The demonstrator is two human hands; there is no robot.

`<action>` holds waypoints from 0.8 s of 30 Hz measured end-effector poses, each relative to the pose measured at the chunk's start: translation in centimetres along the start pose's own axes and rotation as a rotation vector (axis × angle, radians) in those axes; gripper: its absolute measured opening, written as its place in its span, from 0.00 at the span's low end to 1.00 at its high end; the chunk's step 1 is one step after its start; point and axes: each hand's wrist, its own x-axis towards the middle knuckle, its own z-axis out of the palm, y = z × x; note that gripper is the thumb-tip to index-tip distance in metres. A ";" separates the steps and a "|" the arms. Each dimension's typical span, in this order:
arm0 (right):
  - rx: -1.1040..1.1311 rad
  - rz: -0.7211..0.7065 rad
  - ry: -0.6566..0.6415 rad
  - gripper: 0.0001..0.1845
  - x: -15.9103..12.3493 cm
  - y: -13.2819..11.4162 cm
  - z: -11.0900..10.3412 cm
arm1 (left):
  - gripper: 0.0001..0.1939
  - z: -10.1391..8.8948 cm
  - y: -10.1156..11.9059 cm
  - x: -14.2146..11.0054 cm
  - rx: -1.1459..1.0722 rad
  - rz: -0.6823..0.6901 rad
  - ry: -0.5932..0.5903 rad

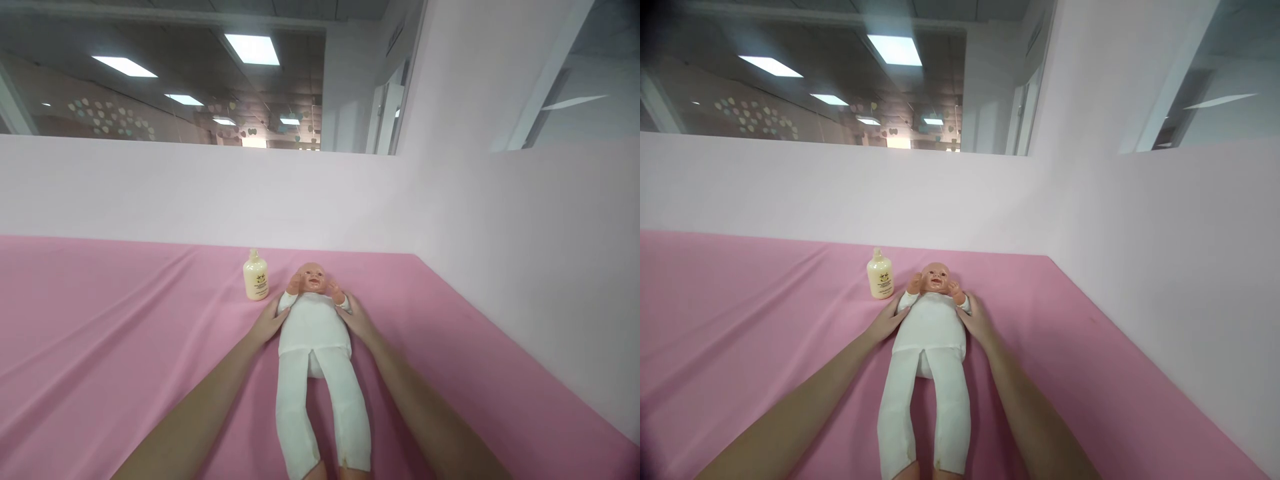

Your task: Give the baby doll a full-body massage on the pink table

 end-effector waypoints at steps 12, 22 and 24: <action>0.124 0.161 0.392 0.44 0.8 1.5 -1.1 | 0.28 -0.4 -1.7 0.4 -0.106 -0.063 0.399; 0.149 0.023 -0.057 0.28 0.3 -0.3 0.1 | 0.29 -0.1 -0.2 -0.2 -0.004 -0.012 -0.040; 0.205 0.093 -0.007 0.27 0.4 0.1 0.1 | 0.29 -0.1 -0.1 -0.1 0.000 -0.040 0.001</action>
